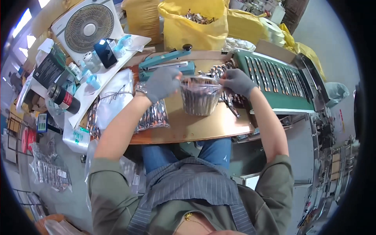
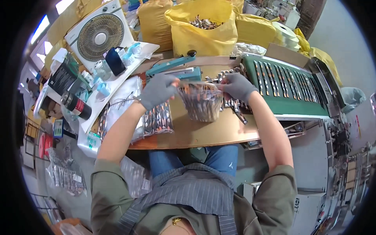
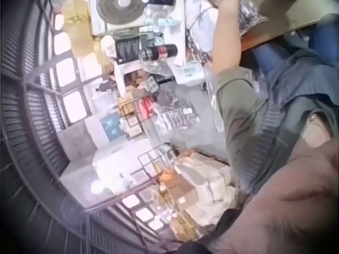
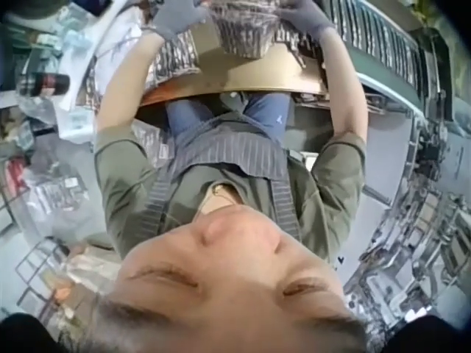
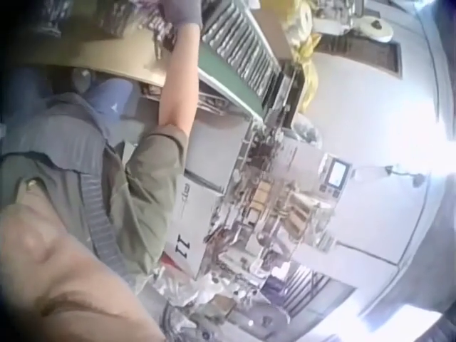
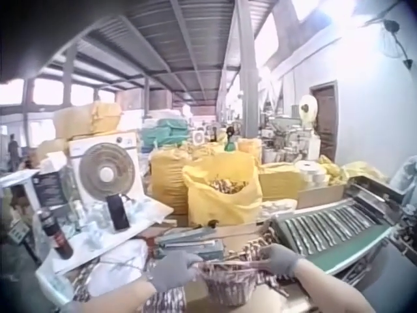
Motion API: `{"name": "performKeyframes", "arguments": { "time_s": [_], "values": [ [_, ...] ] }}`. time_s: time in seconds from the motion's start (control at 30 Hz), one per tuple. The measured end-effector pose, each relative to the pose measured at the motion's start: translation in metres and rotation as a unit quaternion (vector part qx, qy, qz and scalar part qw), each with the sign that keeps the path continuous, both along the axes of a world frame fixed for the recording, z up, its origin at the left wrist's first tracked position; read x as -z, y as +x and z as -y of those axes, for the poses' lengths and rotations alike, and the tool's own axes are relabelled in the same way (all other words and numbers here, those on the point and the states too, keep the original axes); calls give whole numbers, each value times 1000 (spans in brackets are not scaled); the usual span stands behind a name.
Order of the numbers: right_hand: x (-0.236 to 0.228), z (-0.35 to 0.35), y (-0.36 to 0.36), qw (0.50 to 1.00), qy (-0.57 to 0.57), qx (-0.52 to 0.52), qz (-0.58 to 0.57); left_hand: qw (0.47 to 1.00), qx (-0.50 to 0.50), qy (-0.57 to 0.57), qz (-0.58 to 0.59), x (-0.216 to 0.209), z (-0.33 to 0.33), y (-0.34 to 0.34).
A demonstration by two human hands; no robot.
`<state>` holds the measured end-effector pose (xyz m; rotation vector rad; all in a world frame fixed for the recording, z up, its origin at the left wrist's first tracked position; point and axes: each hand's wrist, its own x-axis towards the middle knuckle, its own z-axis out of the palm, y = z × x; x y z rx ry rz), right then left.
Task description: Packing sets of makeup brushes into silver foil sleeves and then into larger plastic bags at a warehouse workstation.
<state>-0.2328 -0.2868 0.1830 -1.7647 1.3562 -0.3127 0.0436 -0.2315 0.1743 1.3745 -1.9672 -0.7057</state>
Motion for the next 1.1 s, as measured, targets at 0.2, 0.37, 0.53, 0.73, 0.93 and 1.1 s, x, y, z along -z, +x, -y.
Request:
{"name": "performKeyframes", "arguments": {
  "time_s": [0.2,0.37,0.53,0.73,0.93,1.1],
  "values": [
    [-37,-43,29,819,-565,-83,59,971,-9,95,-219,-34,-33,-21],
    [11,-21,63,895,-414,-117,119,974,-18,-130,-186,-41,-26,-11],
    [42,32,120,940,-250,-43,229,952,-9,165,-258,58,7,35],
    [117,193,130,845,-475,247,-11,885,-182,187,-385,172,51,22],
    [36,175,207,890,-454,33,-22,771,-298,287,-483,187,106,64],
    [142,207,161,886,-421,105,-165,797,-335,302,-401,208,121,51]
  ]
}}
